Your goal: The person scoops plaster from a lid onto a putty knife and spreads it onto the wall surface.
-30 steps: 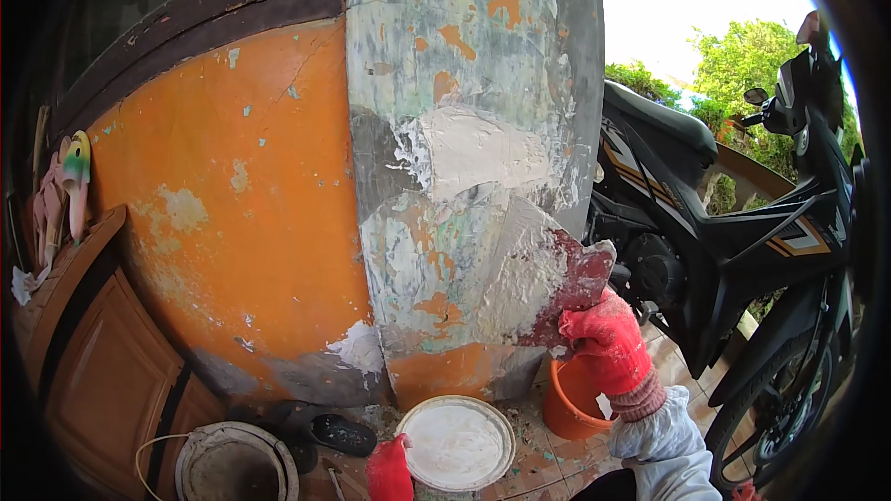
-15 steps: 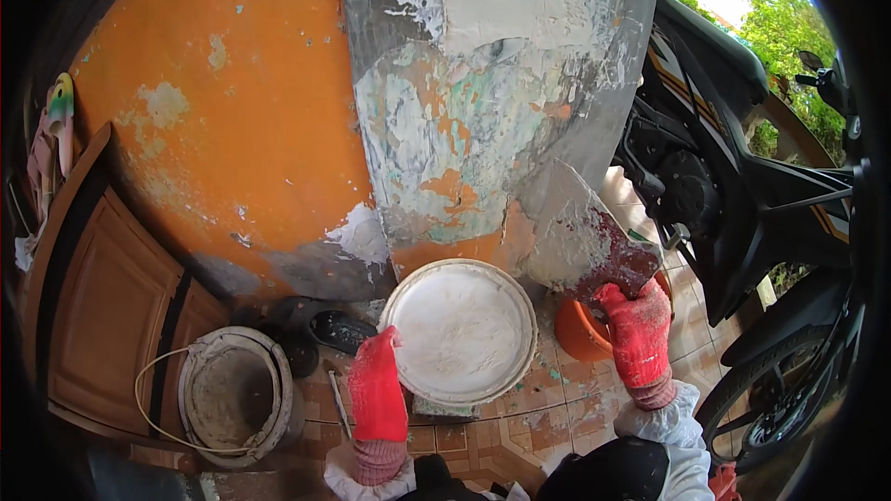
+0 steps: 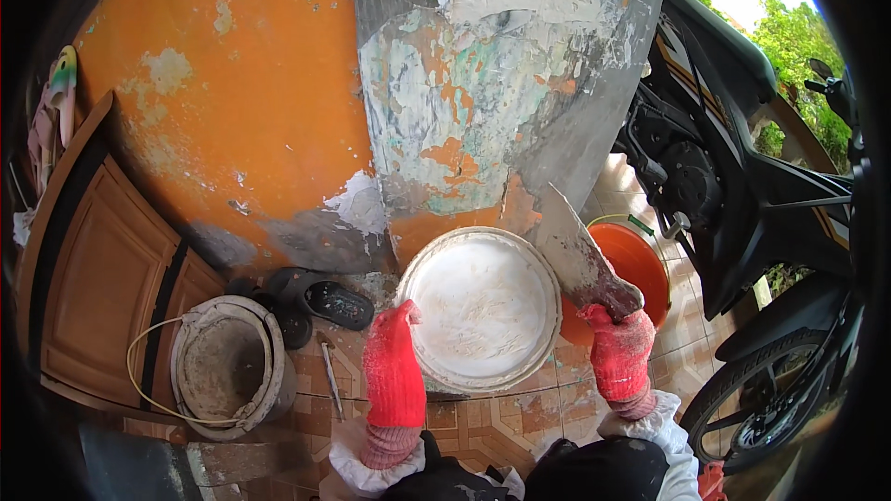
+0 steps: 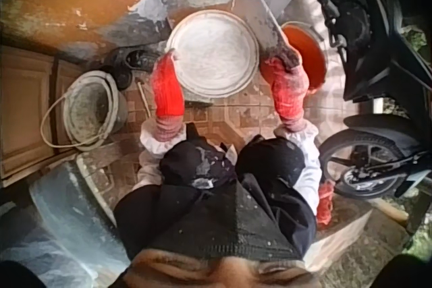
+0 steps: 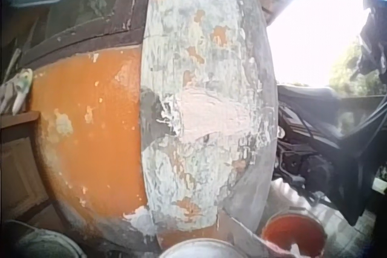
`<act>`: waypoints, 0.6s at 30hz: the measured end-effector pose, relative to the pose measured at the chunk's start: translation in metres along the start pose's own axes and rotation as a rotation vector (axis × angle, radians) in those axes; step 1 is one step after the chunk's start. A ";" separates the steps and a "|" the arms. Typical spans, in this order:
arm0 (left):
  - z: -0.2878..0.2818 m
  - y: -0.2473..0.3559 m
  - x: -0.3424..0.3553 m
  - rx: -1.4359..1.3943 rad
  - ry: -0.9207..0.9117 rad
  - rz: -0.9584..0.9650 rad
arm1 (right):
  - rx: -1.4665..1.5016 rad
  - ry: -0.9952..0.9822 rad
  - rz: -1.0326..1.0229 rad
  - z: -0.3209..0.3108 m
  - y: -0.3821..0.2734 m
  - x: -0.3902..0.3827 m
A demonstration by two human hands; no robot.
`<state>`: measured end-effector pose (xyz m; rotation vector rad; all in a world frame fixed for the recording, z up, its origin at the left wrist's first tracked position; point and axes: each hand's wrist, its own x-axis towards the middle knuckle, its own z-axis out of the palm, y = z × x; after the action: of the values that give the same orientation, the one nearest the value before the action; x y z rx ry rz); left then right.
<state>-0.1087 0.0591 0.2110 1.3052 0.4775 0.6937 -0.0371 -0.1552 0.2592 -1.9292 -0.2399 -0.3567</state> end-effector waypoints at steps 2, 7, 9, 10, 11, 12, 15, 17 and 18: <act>0.002 0.003 -0.004 0.032 0.014 -0.012 | -0.125 -0.020 -0.027 -0.003 0.006 -0.004; 0.003 -0.002 -0.006 -0.032 0.022 -0.152 | -0.071 -0.093 -0.146 -0.008 0.008 -0.008; -0.004 -0.013 -0.005 0.258 -0.040 0.212 | -0.082 -0.081 -0.198 -0.009 0.008 -0.009; -0.006 -0.015 -0.005 0.259 -0.040 0.211 | -0.023 -0.140 -0.182 -0.010 0.006 -0.009; -0.006 -0.016 -0.005 0.300 -0.032 0.258 | 0.033 -0.198 -0.165 -0.011 0.006 -0.009; -0.005 -0.016 -0.004 0.341 -0.025 0.306 | 0.031 -0.198 -0.163 -0.010 0.007 -0.009; 0.006 0.000 -0.007 -0.004 0.064 -0.066 | -0.114 -0.168 -0.379 -0.007 0.016 -0.008; 0.009 0.001 -0.008 0.035 0.081 -0.062 | -0.109 -0.175 -0.417 -0.004 0.011 -0.007; 0.010 0.001 -0.009 0.074 0.098 -0.054 | -0.102 -0.180 -0.457 -0.003 0.009 -0.007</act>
<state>-0.1085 0.0462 0.2135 1.3271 0.6213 0.7025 -0.0410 -0.1613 0.2501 -1.9985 -0.8018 -0.5020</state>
